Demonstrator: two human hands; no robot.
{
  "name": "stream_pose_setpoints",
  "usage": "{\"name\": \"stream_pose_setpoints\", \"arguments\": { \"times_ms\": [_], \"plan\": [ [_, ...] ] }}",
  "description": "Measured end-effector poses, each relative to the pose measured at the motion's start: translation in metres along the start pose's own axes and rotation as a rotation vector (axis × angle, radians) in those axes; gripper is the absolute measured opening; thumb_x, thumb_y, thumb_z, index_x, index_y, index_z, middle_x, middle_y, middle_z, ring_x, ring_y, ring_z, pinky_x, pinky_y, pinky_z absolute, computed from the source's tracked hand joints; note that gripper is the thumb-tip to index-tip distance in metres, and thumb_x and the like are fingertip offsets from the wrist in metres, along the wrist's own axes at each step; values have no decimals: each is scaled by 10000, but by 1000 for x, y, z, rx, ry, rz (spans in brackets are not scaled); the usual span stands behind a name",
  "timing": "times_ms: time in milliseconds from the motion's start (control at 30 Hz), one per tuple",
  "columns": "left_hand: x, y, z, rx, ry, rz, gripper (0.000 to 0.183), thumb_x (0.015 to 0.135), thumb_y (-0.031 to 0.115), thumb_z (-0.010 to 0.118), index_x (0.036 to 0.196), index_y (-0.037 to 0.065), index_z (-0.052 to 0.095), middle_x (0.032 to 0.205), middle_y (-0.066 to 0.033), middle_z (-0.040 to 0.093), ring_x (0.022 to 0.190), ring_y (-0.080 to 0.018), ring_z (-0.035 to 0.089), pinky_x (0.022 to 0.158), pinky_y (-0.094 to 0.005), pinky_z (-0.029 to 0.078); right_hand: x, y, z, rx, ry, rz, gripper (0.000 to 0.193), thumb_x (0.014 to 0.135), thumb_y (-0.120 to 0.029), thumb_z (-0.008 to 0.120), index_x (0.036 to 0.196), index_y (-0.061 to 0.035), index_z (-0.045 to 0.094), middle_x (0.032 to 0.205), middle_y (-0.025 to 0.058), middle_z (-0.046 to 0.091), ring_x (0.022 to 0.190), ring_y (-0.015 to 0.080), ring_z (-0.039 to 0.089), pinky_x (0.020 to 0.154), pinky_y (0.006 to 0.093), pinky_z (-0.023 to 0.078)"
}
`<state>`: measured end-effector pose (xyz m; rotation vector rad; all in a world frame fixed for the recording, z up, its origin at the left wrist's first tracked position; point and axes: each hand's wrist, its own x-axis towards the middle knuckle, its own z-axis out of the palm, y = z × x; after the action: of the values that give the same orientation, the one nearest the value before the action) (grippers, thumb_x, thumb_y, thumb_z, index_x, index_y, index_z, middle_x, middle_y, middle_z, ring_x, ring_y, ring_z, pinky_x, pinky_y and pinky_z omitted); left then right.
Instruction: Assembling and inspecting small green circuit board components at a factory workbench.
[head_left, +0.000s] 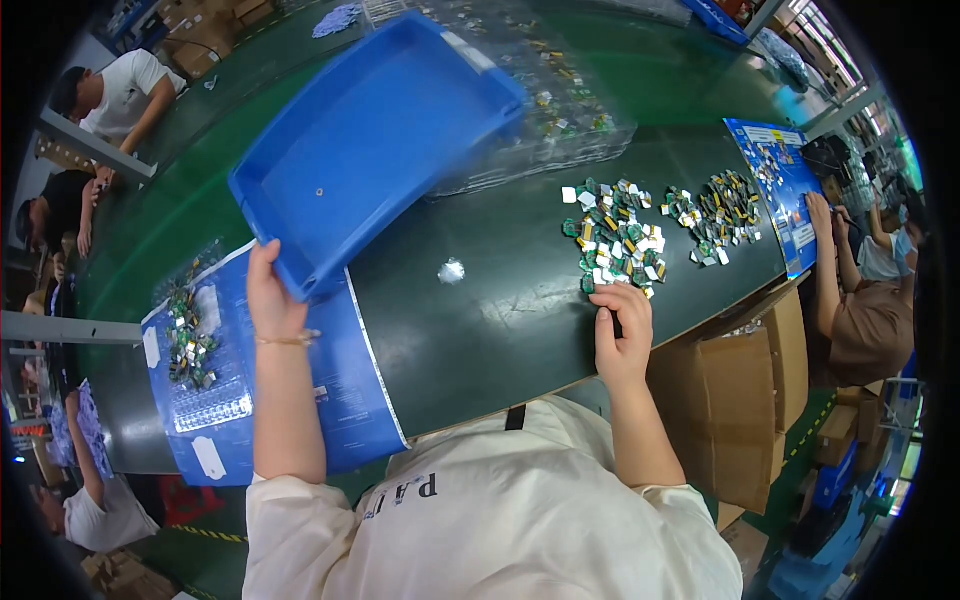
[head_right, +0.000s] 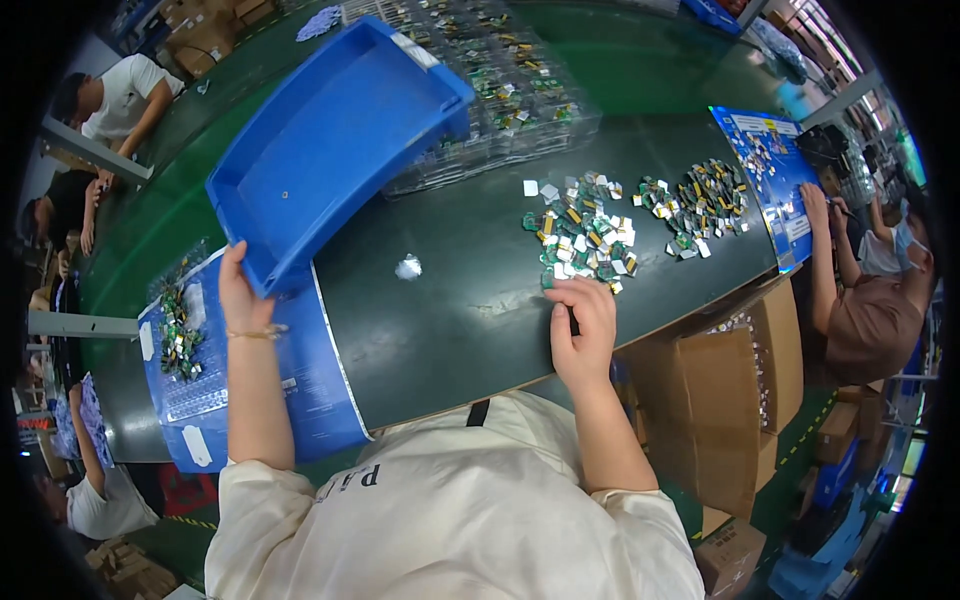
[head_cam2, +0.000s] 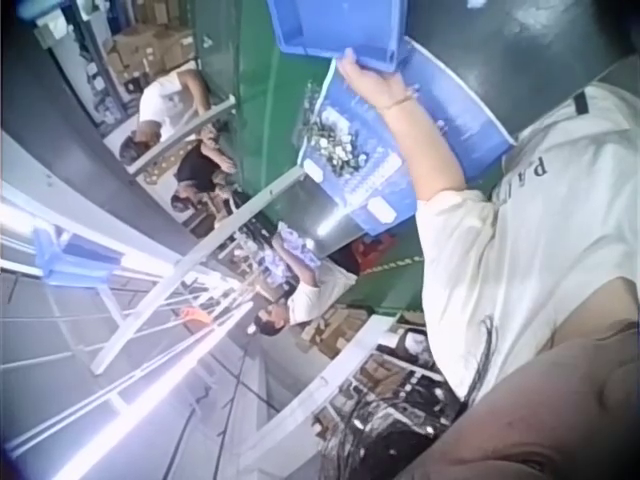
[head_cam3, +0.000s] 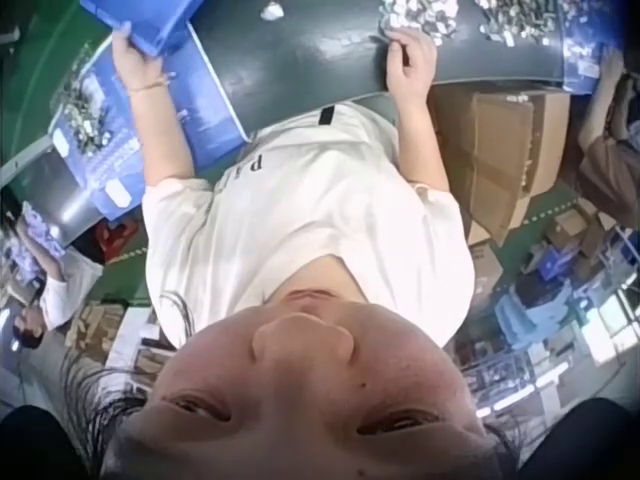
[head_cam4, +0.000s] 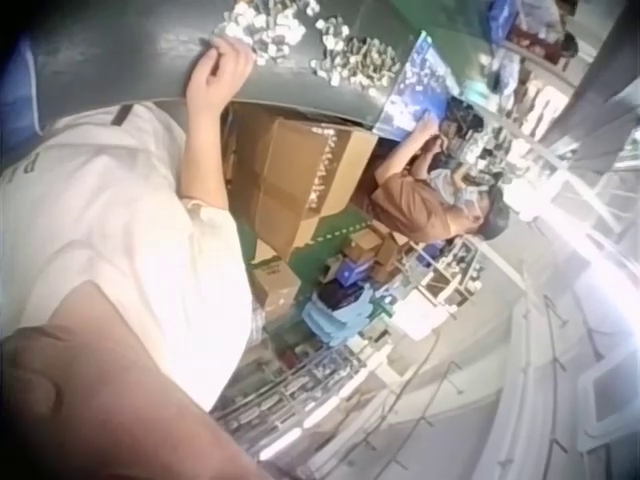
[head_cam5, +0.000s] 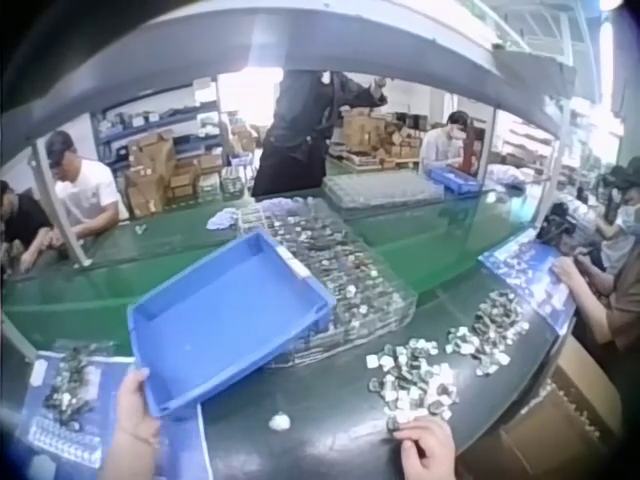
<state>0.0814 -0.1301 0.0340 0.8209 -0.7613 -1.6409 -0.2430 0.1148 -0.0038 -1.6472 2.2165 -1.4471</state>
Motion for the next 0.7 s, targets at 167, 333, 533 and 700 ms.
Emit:
{"name": "stream_pose_setpoints", "arguments": {
  "times_ms": [167,333,533,700],
  "plan": [
    [17,29,-37,123,25,15,333,855,169,535,1159,34,520,1086,-103,599,967,-229,593,850,-348,485,0,-2,0,-33,2,7,127,788,-15,548,881,-44,629,1005,85,630,1053,285,528,947,385,367],
    [9,65,-65,151,28,108,330,853,165,528,1155,32,523,1083,-109,602,974,-236,594,847,-352,492,0,-1,1,-28,-11,4,126,789,-17,545,879,-46,629,1007,84,631,1058,289,527,946,391,370],
    [2,69,-69,315,31,250,341,853,122,483,1174,8,499,1062,-91,596,952,-197,595,833,-334,493,0,0,0,-33,2,-27,112,796,-24,533,861,-43,622,992,85,637,1057,302,527,944,396,373],
    [11,32,-56,365,96,78,288,849,144,534,1109,20,547,985,-60,617,827,-148,608,729,-257,495,0,0,1,-44,11,-27,135,767,-11,563,860,-72,639,983,69,637,1040,297,534,934,398,381]
  ]
}}
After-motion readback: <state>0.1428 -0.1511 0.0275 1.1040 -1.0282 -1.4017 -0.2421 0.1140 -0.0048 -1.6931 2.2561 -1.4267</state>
